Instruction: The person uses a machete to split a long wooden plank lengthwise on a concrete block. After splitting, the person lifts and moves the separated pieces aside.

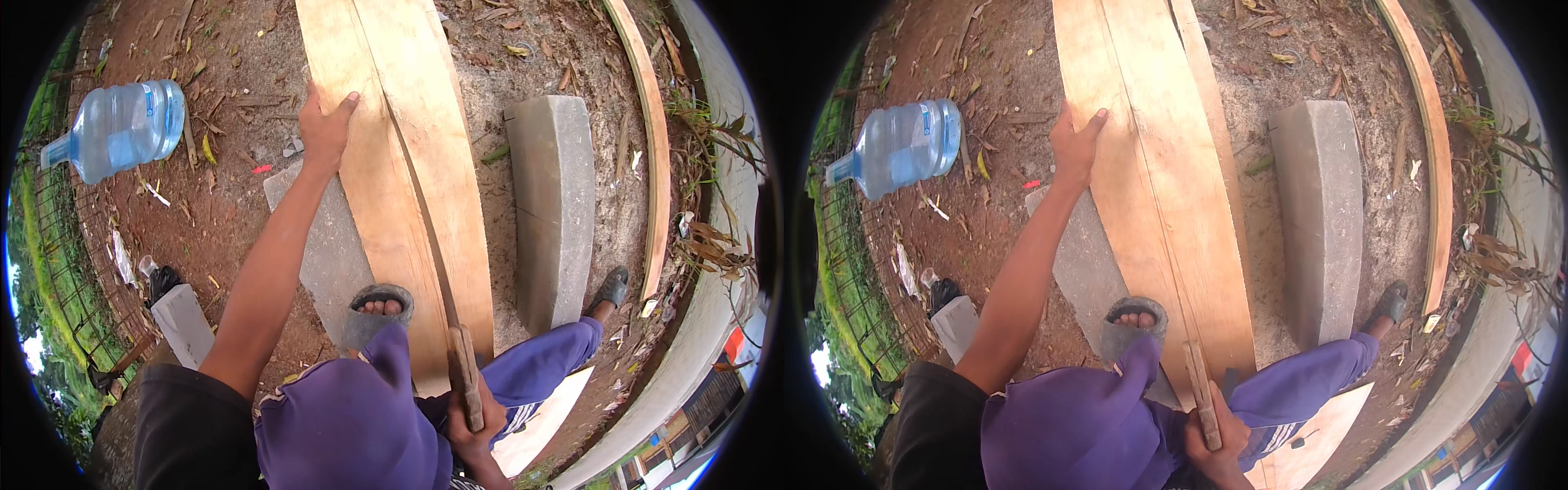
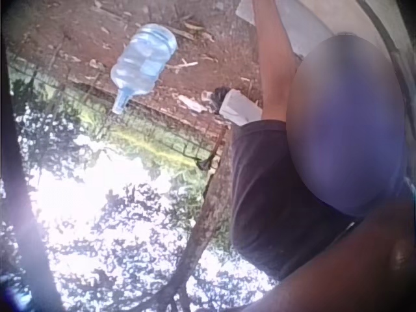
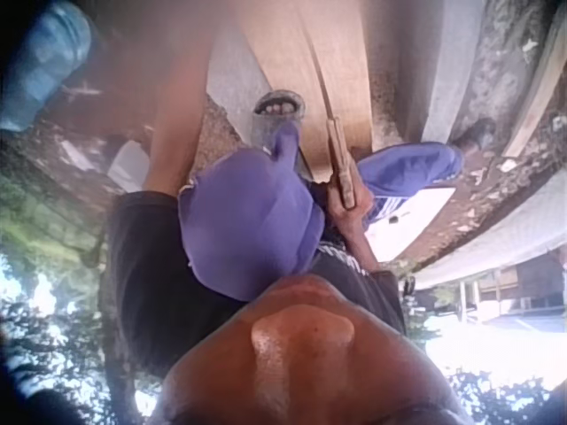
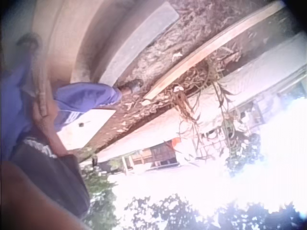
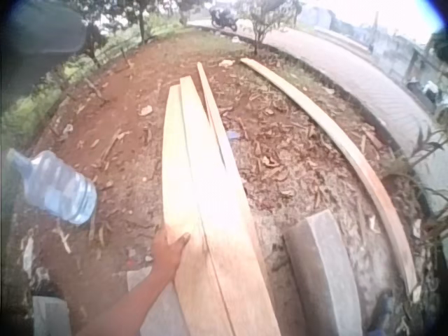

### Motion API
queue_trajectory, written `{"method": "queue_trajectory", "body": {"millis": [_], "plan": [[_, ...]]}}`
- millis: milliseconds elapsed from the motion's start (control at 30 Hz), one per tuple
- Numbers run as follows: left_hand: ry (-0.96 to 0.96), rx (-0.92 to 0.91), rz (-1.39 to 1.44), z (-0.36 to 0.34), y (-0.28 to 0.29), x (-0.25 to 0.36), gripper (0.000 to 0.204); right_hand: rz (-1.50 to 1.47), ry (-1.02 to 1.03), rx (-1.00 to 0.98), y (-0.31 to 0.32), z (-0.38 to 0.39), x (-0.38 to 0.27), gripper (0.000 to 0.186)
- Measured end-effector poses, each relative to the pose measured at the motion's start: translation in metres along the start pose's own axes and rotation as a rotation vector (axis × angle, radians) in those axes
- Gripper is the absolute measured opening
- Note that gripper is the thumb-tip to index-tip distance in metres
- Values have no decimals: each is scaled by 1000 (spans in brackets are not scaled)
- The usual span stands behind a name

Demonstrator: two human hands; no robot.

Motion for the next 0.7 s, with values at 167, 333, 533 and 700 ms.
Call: {"method": "queue_trajectory", "body": {"millis": [167, 333, 533, 700], "plan": [[19, 16, -15, 0, 4, 1, 54, -220, 13, 49, -77, -105, -25, 48], [-10, -11, -153, -3, -4, -3, 54, -289, -25, 26, -141, -200, -48, 50], [-33, 25, -26, -1, 1, -4, 53, 71, 62, -28, -5, -3, 13, 59], [7, -4, 8, -3, -2, 2, 50, -66, 61, 79, -17, -13, 2, 52]]}}
Point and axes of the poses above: each hand's wrist, its own z-axis away from the middle knuckle, its own y-axis out of the back of the hand, x = y × z, the point moved 2 cm from there along -z, towards the middle knuckle, and after that the axes turned 9 degrees about x, right-handed, at the moved point
